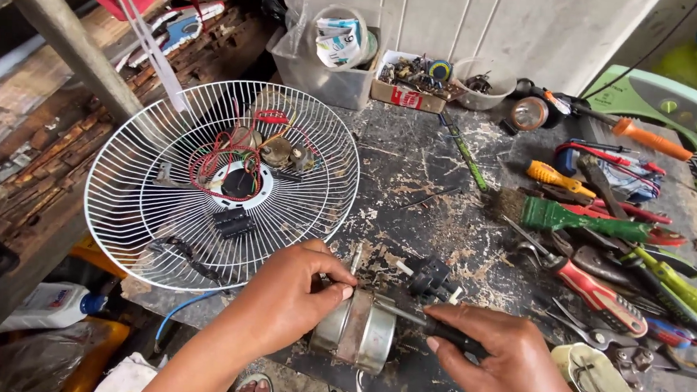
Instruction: Disassembling and inspecting an electric fan motor using a screwdriver and pliers on a repair bench.
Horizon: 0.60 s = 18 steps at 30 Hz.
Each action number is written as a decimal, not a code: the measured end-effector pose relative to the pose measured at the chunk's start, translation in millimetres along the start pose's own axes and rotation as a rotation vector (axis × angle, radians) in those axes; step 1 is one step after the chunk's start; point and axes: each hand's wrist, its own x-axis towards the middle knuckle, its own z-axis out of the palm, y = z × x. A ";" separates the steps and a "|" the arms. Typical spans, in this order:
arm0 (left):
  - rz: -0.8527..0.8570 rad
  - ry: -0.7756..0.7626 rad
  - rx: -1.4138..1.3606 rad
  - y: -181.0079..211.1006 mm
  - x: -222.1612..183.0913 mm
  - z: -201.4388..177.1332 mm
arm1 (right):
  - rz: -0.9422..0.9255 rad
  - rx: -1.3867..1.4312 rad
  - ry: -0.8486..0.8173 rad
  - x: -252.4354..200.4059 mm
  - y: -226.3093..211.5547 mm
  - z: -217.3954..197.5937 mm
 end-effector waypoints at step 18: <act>-0.106 0.020 -0.093 11.4 -9.5 1.8 | -0.276 -0.226 0.176 -8.3 -3.5 5.2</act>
